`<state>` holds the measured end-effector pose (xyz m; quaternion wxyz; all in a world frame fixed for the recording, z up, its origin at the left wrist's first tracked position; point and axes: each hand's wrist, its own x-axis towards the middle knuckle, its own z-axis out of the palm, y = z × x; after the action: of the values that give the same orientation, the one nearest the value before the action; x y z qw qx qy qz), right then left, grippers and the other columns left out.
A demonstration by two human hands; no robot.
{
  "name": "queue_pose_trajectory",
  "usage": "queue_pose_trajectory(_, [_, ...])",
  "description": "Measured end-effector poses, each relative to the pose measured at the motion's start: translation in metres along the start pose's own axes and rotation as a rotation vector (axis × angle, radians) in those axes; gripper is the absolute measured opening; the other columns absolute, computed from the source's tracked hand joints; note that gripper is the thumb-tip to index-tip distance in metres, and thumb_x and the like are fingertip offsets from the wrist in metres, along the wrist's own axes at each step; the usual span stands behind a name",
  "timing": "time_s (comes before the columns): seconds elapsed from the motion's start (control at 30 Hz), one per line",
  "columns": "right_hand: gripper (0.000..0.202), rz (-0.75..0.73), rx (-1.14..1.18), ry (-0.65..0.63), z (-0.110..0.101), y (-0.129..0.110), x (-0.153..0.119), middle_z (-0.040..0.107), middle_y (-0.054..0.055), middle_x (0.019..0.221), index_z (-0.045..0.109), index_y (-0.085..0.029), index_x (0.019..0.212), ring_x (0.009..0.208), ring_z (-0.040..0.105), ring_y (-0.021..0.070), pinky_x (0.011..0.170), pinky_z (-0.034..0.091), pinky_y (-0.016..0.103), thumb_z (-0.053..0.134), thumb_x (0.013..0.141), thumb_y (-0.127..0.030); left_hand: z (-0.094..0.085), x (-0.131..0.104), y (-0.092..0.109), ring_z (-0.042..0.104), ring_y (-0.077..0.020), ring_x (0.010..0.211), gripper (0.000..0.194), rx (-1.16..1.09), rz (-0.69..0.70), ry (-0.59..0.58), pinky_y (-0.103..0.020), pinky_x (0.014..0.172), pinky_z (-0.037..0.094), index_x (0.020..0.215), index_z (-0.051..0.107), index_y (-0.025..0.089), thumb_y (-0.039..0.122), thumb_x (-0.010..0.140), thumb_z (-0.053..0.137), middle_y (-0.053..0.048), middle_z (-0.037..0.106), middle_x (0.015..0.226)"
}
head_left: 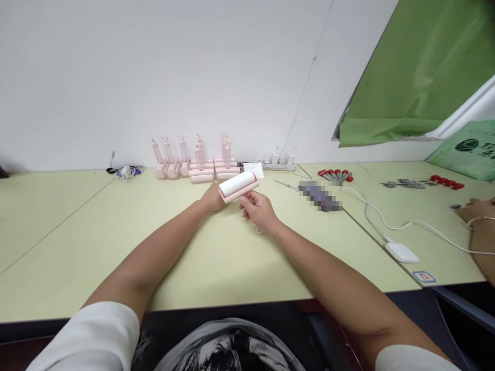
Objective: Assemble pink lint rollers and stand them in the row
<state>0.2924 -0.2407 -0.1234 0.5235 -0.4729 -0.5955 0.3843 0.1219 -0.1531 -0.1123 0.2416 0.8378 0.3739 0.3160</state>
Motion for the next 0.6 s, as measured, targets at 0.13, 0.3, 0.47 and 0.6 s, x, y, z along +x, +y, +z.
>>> queue_pose_trajectory(0.13, [0.020, 0.013, -0.093, -0.110, 0.004, 0.000, -0.004, 0.061, -0.002, 0.069, 0.059, -0.018, 0.079, 0.047, 0.056, 0.0088, 0.044, 0.043, 0.020, 0.062, 0.082, -0.037, -0.026, -0.030, -0.011, 0.064, -0.0298, 0.102, 0.059, -0.181, -0.242, 0.052, -0.037, 0.079, 0.053, 0.123, 0.063, 0.020, 0.053, 0.075, 0.066, -0.010, 0.069, 0.117])
queue_pose_trajectory(0.3, [0.018, 0.063, -0.210, -0.275, 0.009, -0.006, -0.013, 0.058, -0.002, 0.064, 0.063, -0.018, 0.080, 0.047, 0.052, 0.0093, 0.045, 0.043, 0.021, 0.063, 0.082, -0.035, -0.045, -0.071, -0.013, 0.063, -0.0188, 0.083, 0.061, -0.457, -0.377, 0.168, -0.030, 0.067, 0.052, 0.121, 0.061, 0.018, 0.062, 0.079, 0.061, -0.009, 0.066, 0.109])
queue_pose_trajectory(0.47, [0.019, 0.080, -0.274, -0.326, 0.011, -0.009, -0.016, 0.059, -0.002, 0.066, 0.061, -0.018, 0.077, 0.048, 0.053, 0.0096, 0.045, 0.041, 0.021, 0.060, 0.083, -0.036, -0.035, -0.088, -0.002, 0.059, -0.0171, 0.080, 0.067, -0.501, -0.279, 0.121, -0.030, 0.069, 0.051, 0.123, 0.059, 0.016, 0.065, 0.076, 0.063, -0.006, 0.065, 0.097])
queue_pose_trajectory(0.6, [0.022, 0.067, -0.359, -0.312, 0.009, -0.006, -0.015, 0.060, -0.002, 0.066, 0.062, -0.018, 0.078, 0.050, 0.052, 0.0101, 0.047, 0.036, 0.021, 0.059, 0.083, -0.038, -0.035, -0.086, 0.000, 0.055, -0.0153, 0.075, 0.065, -0.479, -0.238, 0.129, -0.028, 0.065, 0.048, 0.121, 0.060, 0.015, 0.062, 0.077, 0.064, -0.005, 0.064, 0.093])
